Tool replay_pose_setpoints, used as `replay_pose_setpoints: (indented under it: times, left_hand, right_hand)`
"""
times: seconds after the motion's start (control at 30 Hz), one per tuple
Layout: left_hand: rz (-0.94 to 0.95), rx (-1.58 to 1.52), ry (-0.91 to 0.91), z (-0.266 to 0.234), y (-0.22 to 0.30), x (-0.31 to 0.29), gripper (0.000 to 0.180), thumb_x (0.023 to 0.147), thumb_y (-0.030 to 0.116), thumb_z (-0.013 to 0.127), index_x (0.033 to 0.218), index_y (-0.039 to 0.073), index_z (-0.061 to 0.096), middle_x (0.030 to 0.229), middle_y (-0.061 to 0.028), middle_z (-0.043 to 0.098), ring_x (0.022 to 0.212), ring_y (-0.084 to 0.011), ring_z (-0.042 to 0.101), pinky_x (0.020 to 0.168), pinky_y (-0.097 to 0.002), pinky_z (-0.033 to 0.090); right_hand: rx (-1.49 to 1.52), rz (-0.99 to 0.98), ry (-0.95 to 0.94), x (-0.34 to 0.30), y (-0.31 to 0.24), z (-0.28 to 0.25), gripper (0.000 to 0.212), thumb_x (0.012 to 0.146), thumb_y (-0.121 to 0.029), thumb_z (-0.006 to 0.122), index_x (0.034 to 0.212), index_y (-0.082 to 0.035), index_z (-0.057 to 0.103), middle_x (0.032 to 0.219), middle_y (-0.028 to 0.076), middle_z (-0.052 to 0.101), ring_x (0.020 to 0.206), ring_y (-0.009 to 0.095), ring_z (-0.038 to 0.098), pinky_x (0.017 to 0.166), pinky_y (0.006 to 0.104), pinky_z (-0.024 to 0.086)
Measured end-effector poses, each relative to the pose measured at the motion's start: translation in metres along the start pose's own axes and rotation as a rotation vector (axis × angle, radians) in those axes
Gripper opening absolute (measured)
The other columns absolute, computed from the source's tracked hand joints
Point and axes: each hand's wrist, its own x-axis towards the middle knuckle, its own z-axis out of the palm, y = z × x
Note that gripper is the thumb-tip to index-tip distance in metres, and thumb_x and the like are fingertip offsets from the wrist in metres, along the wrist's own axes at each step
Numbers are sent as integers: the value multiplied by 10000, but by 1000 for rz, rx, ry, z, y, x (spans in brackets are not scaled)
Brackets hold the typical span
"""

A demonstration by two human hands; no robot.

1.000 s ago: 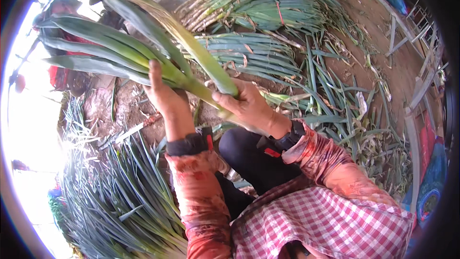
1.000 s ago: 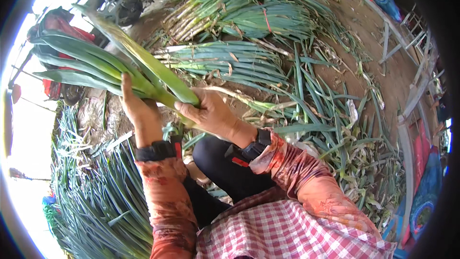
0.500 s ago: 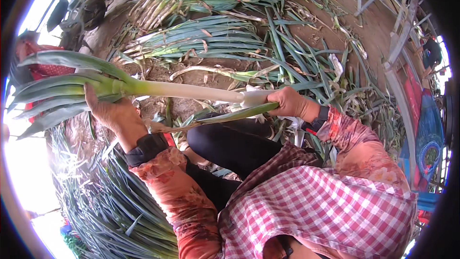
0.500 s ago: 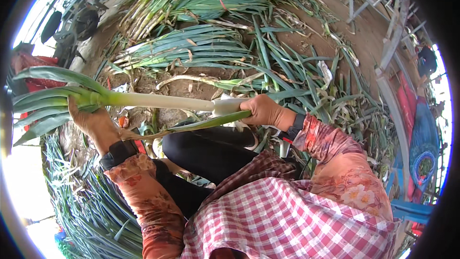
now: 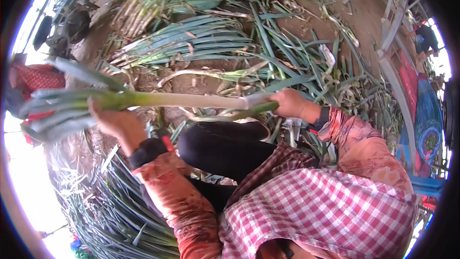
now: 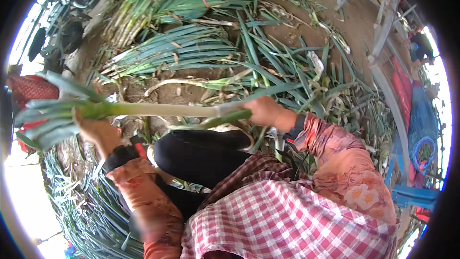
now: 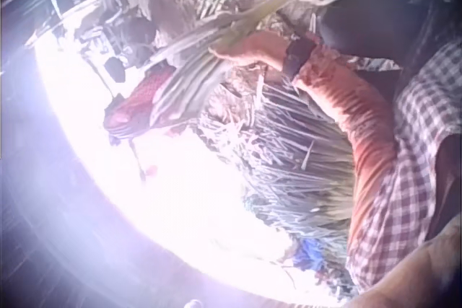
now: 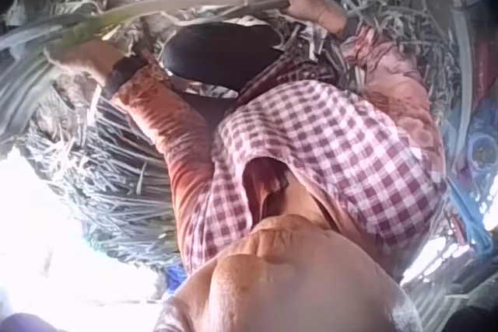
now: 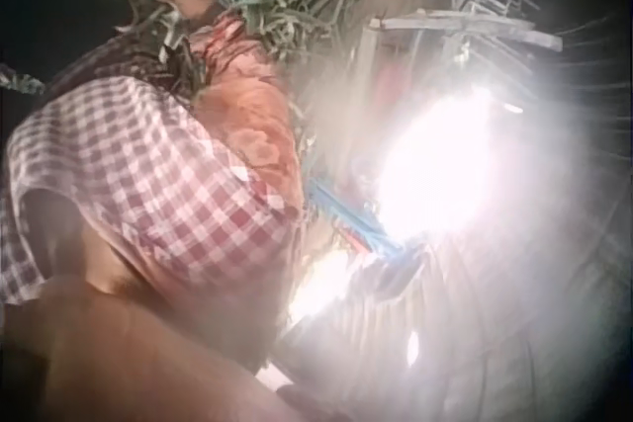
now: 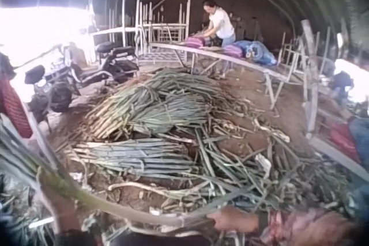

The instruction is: The recorder is peeling the outer layers off leeks and sorting them into bundles on the ground.

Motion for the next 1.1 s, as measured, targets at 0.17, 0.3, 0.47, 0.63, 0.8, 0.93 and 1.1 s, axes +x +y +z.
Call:
replay_pose_setpoints:
  times: [0.17,0.3,0.47,0.63,0.8,0.93,1.1]
  left_hand:
    - [-23,-142,-286,-29,24,36,365,711,250,536,981,15,464,923,-99,523,845,-259,528,761,-391,451]
    - [84,1,-37,11,4,-16,482,712,183,553,1105,-30,371,968,-144,503,853,-278,519,769,-387,450]
    - [-4,-69,-198,-23,8,31,405,764,240,476,1096,17,414,942,-106,517,861,-249,518,759,-397,447]
    - [109,-88,-183,-42,78,70,390,783,241,440,1085,-4,411,977,-143,504,891,-265,510,774,-397,438]
    - [504,162,-209,-72,104,112,382,795,228,417,1078,-28,398,1023,-191,486,926,-290,500,793,-394,428]
    - [337,69,-206,-61,96,79,439,795,229,421,1124,-51,347,1101,-236,439,984,-312,474,827,-401,405]
    - [193,-13,-121,-67,105,73,424,797,240,414,1121,-31,375,1044,-227,478,950,-314,489,814,-404,401]
  right_hand:
    - [271,-187,-23,27,-47,-12,229,606,-267,613,750,-92,581,643,140,554,581,291,553,535,353,440]
    - [-131,189,-229,-4,10,12,344,633,-419,583,749,-96,611,724,127,592,692,280,577,625,366,457]
    - [241,-330,-70,26,-85,-16,198,604,-192,581,771,-88,599,653,145,560,604,300,555,550,379,435]
    - [-207,556,-460,-67,107,-1,309,671,-314,588,953,-188,589,748,158,589,646,266,574,570,345,455]
    - [-101,627,-296,-94,124,4,523,660,-396,601,1015,-20,525,847,196,566,737,317,556,672,381,434]
    - [111,163,168,2,33,-6,418,750,-325,540,1015,-4,498,955,172,530,876,293,515,769,346,404]
    - [65,-527,361,84,-66,0,546,798,-479,410,1094,-20,418,1044,159,468,1001,274,444,878,361,332]
